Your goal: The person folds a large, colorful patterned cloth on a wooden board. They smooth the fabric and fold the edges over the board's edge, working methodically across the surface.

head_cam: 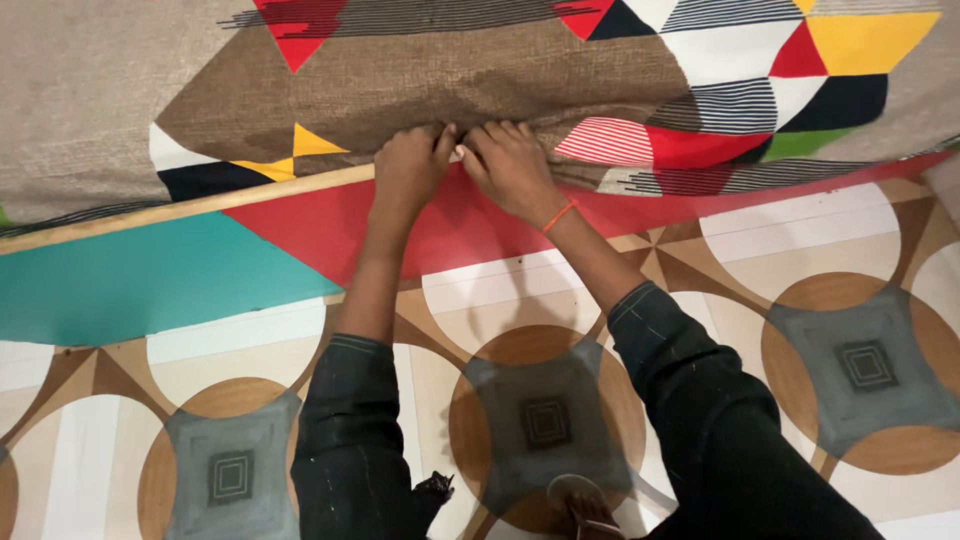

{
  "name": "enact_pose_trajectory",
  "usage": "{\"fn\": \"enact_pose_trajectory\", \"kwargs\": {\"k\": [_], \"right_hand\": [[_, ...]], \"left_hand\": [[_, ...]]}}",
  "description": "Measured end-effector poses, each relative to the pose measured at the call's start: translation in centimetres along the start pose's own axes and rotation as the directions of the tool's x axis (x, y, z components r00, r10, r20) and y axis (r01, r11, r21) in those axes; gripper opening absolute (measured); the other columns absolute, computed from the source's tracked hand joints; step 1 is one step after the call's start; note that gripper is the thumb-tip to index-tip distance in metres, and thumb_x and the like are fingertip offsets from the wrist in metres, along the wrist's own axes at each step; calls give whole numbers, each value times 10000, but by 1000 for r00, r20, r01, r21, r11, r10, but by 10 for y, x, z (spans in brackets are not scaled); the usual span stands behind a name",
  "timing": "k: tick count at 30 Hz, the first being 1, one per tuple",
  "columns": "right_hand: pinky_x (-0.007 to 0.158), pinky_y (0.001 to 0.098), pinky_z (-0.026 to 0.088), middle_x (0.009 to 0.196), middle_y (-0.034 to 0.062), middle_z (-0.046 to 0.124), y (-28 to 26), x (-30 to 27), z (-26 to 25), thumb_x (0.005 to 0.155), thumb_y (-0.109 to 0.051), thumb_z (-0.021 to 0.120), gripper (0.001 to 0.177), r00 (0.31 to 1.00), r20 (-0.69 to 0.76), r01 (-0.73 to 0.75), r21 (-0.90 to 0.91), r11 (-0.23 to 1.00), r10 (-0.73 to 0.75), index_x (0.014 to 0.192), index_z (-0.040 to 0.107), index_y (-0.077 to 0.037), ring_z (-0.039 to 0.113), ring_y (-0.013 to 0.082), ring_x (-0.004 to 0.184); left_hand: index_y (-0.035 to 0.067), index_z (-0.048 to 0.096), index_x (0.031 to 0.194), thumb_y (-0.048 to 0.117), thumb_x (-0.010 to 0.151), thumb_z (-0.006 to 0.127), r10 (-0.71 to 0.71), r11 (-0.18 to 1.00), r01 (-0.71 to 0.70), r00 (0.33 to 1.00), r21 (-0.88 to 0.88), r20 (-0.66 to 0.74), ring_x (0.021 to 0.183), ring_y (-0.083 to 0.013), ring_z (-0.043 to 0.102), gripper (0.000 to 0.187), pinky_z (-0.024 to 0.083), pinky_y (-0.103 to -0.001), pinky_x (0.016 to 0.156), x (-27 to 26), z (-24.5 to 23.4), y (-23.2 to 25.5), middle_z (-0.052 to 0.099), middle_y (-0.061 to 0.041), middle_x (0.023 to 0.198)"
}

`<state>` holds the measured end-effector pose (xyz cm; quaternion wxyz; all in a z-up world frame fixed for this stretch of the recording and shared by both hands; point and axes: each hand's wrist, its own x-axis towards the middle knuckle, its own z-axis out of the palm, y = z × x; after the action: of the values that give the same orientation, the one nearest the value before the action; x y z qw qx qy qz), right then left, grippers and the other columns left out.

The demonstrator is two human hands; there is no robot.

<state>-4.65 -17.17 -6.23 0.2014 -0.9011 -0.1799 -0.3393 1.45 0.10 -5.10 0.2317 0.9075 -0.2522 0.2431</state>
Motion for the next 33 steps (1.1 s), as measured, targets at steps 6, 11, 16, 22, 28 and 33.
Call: {"fn": "enact_pose_trajectory", "kwargs": {"k": [6,11,16,22,28,33], "right_hand": [[859,465,444,943,126,650,4,-1,4,990,-248,664,201,999,-18,33,-18,999,-33,1016,655,-49,614,328,938],[871,456,442,959,113,642,4,-4,7,980,-224,672,185,997,-47,52,-35,998,-54,1040,660,-49,597,313,945],[883,459,446,1037,105,645,-1,-2,-7,975,-188,683,182,998,-23,51,50,997,-50,1069,673,-32,592,313,997],[903,428,473,1174,100,649,-6,7,-39,865,-79,687,69,990,-127,72,137,988,-55,934,688,-75,593,321,1086],[961,412,501,1088,70,638,-28,17,-44,907,-39,674,136,973,-210,-53,190,980,93,1039,659,-70,608,299,1078],[888,433,488,1067,75,641,-22,20,-24,933,-79,665,142,969,-242,-18,126,992,48,1074,669,-64,604,308,1019]], "left_hand": [[107,775,767,496,1018,530,-140,990,143,981,-15,134,737,-452,710,524,556,-566,700,4,0,11,732,-210,748],[66,765,740,521,1049,457,-180,981,163,966,103,184,751,-464,710,631,557,-575,720,3,13,7,717,-243,762],[70,753,708,511,1058,451,-123,990,110,979,85,164,726,-462,704,639,550,-578,723,0,14,8,716,-232,741],[83,747,683,524,1062,470,-19,991,6,995,133,102,664,-411,701,644,543,-536,747,-5,9,16,712,-211,694],[83,734,879,353,1047,579,126,992,-125,992,26,-20,797,-383,687,353,513,-517,766,-11,0,17,725,-165,848],[73,703,1059,227,1036,618,103,981,-109,994,-161,-43,941,-380,639,178,511,-489,831,-12,-20,18,689,-151,989]]}}
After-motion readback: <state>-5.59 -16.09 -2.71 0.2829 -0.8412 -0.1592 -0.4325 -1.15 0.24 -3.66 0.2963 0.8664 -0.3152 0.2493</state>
